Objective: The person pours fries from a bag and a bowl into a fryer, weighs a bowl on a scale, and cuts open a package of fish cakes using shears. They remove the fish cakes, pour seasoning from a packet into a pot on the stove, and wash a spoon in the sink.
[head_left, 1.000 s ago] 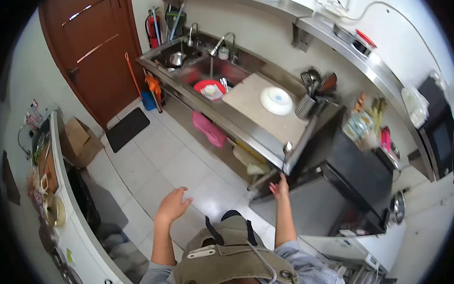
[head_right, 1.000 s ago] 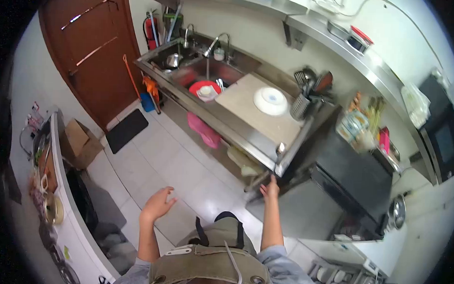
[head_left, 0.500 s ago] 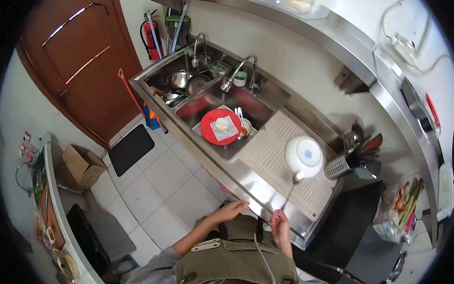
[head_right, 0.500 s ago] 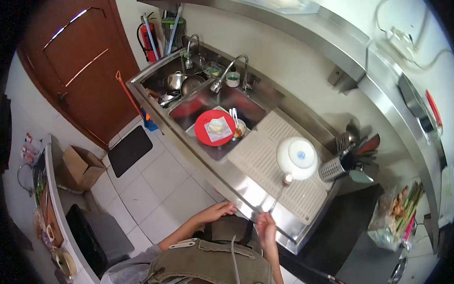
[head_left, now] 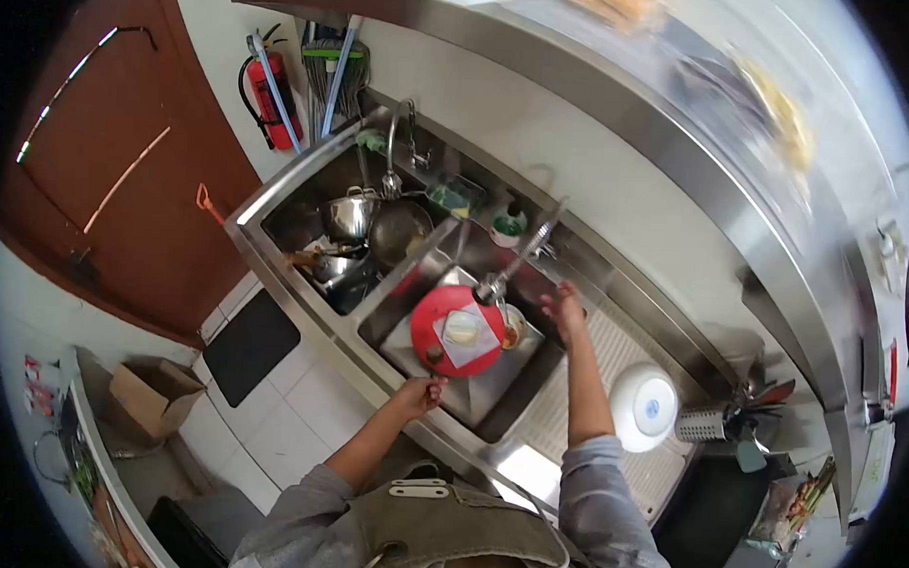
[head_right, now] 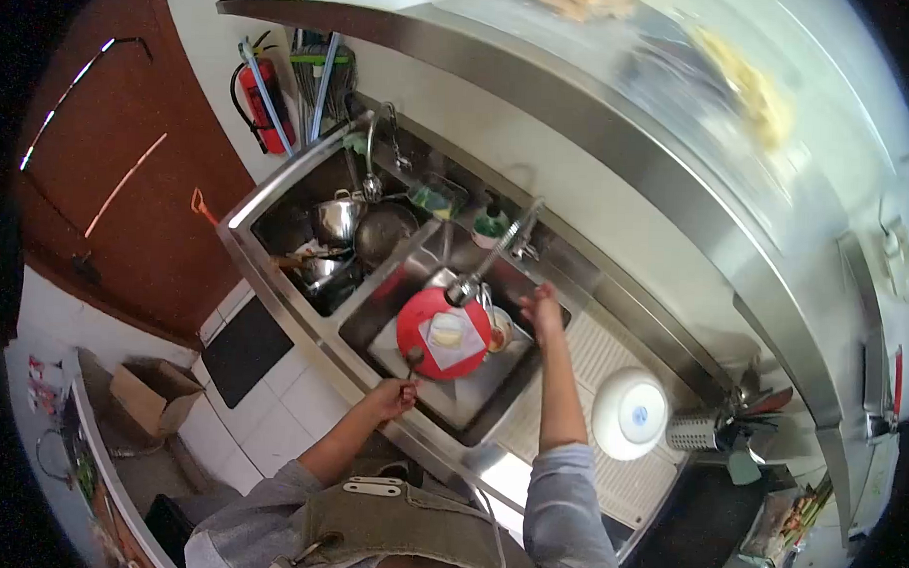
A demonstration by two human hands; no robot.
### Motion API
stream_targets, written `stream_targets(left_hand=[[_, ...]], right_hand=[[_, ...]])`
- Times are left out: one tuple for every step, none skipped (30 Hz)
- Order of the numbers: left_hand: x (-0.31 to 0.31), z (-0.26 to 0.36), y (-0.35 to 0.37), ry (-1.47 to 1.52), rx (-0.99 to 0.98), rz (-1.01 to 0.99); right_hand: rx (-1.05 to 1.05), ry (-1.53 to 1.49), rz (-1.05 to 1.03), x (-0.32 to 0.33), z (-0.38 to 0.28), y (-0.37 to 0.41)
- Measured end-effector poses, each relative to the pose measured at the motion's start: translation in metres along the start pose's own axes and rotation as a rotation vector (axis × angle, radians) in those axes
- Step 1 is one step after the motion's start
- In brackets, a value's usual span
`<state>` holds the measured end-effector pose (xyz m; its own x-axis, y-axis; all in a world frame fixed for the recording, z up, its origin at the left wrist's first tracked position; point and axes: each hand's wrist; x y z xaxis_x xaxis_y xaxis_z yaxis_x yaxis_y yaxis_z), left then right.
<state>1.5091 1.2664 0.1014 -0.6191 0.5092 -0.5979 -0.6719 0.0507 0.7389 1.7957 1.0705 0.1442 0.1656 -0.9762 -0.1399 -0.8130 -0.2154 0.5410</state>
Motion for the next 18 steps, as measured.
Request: stream_targets(left_hand=[[0.000, 0.022, -0.002, -0.004, -0.001, 0.003], [0.000, 0.037, 0.000, -0.088, 0.063, -0.049], [0.002, 0.046, 0.003, -0.170, 0.133, -0.100], [0.002, 0.057, 0.004, -0.166, 0.162, -0.138], [0.002, 0.070, 0.007, -0.166, 0.171, -0.138], [0.002, 0.080, 0.011, -0.128, 0.246, -0.188], [-0.001, 0.089, 0.014, -0.091, 0.321, -0.241], [-0.006, 0.099, 0.017, -0.096, 0.331, -0.247], [-0.010, 0.108, 0.021, -0.069, 0.393, -0.247], [-0.012, 0.112, 0.027, -0.040, 0.463, -0.241], [-0.016, 0.118, 0.033, -0.042, 0.490, -0.236], [-0.022, 0.126, 0.039, -0.036, 0.518, -0.254], [-0.025, 0.130, 0.041, -0.027, 0.547, -0.271], [-0.025, 0.133, 0.039, -0.024, 0.572, -0.283], [-0.029, 0.136, 0.037, -0.026, 0.589, -0.279], [-0.033, 0.139, 0.035, -0.124, 0.562, -0.262], [-0.036, 0.140, 0.034, -0.218, 0.532, -0.246], [-0.032, 0.137, 0.026, -0.214, 0.514, -0.268]], right_hand=[[0.034, -0.013, 0.026, 0.002, -0.010, -0.036], [0.079, 0.020, 0.053, 0.000, -0.022, -0.053], [0.060, 0.022, 0.060, -0.004, -0.022, -0.065], [0.080, -0.006, 0.019, -0.009, -0.023, -0.078], [0.106, -0.036, -0.021, -0.017, -0.025, -0.086], [0.108, 0.033, 0.062, -0.022, -0.023, -0.090], [0.107, 0.033, 0.076, -0.024, -0.020, -0.090], [0.172, 0.101, 0.153, -0.028, -0.019, -0.083], [0.231, 0.166, 0.233, -0.029, -0.017, -0.079], [0.321, 0.380, 0.214, -0.011, -0.007, -0.095], [0.301, 0.379, 0.233, 0.001, -0.002, -0.104], [0.372, 0.560, 0.292, 0.009, 0.001, -0.110], [0.439, 0.744, 0.344, 0.017, 0.007, -0.115], [0.507, 0.729, 0.321, 0.021, 0.009, -0.118], [0.601, 0.863, 0.416, 0.009, -0.001, -0.098], [0.569, 0.863, 0.408, 0.000, -0.011, -0.083], [0.539, 0.864, 0.398, -0.003, -0.015, -0.078], [0.531, 0.867, 0.401, -0.002, -0.012, -0.079]])
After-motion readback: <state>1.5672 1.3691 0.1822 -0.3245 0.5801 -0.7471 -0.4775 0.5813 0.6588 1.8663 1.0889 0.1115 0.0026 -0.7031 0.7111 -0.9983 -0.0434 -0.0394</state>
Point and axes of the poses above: each hand's wrist, its own y-axis away from the middle knuckle, its own x-axis out of the back of the hand, z = x × y, and after that the axes turned 8 degrees about -x, right-handed
